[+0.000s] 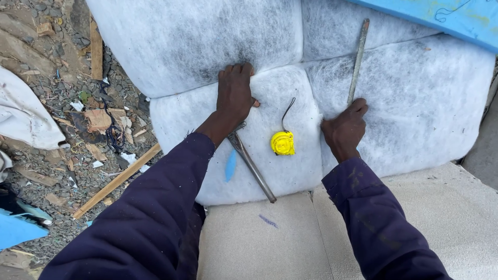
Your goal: Cutting a large piece of white upholstery padding material using scissors on the ground.
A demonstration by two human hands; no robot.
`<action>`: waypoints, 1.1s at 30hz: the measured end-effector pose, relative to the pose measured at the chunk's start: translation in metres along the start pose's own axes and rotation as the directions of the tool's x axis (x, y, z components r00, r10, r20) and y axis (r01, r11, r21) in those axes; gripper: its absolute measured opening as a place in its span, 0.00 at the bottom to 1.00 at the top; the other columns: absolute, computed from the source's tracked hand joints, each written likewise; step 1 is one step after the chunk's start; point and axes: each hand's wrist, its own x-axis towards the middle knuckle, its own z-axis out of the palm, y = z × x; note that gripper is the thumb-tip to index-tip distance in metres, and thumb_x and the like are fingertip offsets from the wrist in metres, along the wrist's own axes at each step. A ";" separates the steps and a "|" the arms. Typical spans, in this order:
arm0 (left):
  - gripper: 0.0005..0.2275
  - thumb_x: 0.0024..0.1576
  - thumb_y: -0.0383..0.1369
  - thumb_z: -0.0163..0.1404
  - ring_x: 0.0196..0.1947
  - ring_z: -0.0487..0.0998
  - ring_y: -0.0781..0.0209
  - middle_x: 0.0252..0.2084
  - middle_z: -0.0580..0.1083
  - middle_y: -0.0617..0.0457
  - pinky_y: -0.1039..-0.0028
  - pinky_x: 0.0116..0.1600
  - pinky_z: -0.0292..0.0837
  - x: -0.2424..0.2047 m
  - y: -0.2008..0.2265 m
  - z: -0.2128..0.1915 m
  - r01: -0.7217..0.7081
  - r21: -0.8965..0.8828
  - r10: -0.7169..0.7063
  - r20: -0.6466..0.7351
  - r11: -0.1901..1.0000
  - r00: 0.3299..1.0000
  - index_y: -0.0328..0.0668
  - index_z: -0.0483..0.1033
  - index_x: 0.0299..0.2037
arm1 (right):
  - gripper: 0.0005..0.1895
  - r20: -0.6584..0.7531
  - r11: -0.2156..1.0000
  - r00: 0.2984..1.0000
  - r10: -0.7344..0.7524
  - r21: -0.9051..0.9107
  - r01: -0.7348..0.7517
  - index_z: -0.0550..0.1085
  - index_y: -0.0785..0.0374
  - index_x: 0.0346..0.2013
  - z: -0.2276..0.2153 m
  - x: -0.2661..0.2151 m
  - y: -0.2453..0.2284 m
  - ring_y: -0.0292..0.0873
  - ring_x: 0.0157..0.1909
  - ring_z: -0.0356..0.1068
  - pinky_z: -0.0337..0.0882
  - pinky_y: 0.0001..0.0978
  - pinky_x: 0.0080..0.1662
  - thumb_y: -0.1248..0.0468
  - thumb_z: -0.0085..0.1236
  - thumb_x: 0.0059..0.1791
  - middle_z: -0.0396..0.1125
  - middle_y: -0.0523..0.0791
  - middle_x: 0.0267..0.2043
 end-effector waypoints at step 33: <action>0.02 0.58 0.22 0.57 0.64 0.66 0.36 0.55 0.68 0.37 0.48 0.64 0.64 -0.066 0.064 -0.016 -0.192 0.093 0.205 -0.153 0.977 0.967 0.31 0.78 0.39 | 0.35 0.079 0.998 0.997 0.028 0.050 -0.032 0.55 0.70 0.53 -0.032 -0.003 -0.017 0.71 0.38 0.75 0.79 0.64 0.44 0.61 0.66 0.42 0.60 0.54 0.48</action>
